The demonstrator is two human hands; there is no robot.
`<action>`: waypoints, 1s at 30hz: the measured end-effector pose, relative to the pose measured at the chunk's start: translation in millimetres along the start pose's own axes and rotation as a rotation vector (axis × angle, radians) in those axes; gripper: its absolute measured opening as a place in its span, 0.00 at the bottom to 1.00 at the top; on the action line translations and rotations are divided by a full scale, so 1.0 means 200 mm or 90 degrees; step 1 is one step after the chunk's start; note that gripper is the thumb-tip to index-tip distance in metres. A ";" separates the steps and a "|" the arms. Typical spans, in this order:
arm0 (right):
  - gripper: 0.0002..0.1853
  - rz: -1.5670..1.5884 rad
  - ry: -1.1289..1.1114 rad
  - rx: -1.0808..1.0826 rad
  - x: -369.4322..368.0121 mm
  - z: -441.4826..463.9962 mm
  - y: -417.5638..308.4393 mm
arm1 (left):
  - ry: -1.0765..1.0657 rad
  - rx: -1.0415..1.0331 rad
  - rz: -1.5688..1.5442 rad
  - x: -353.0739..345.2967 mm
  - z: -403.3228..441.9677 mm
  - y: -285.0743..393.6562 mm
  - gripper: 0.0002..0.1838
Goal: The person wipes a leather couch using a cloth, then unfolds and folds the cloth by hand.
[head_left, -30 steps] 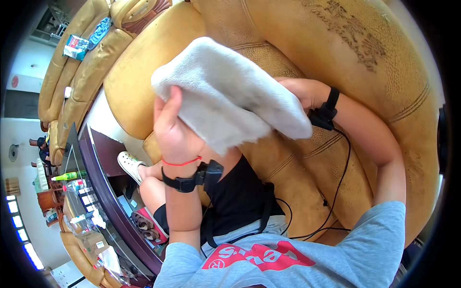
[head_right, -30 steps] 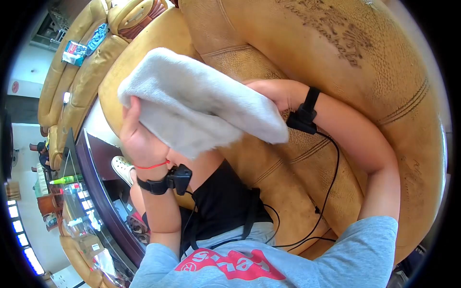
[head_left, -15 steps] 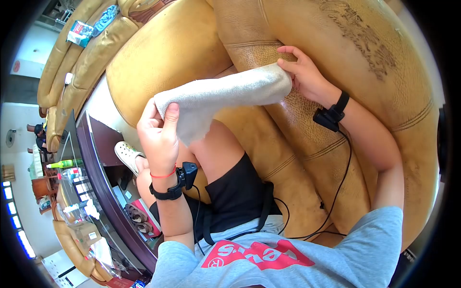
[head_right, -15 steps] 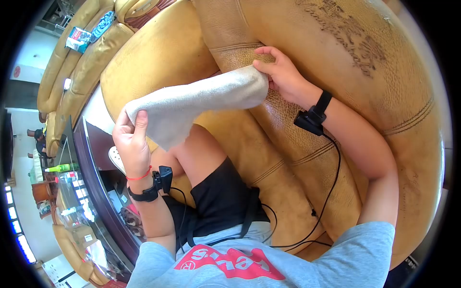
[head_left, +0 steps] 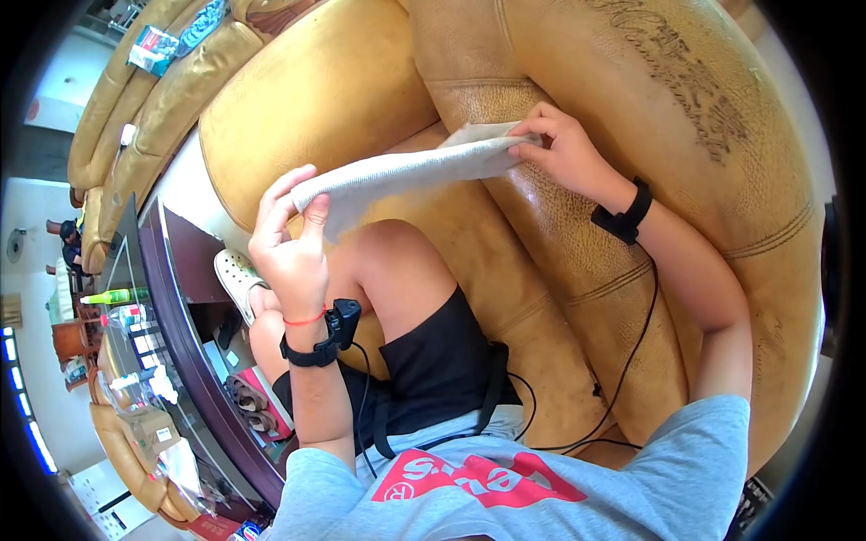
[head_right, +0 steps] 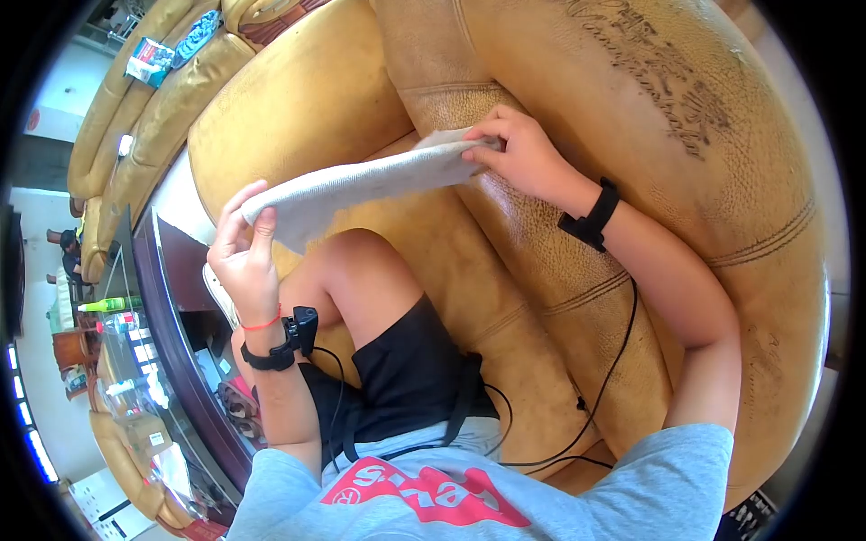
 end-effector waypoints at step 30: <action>0.06 -0.084 -0.139 -0.138 -0.17 -0.10 -0.23 | -0.121 0.228 -0.185 0.33 -0.13 -0.43 0.06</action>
Point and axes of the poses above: each hand's wrist, its own z-axis towards the middle knuckle, its own x-axis out of the back of the hand, y = z × x, the point moved 8 cm from there along z, towards the middle knuckle, and after that the axes turned 8 degrees about y, right-handed, at the moved point
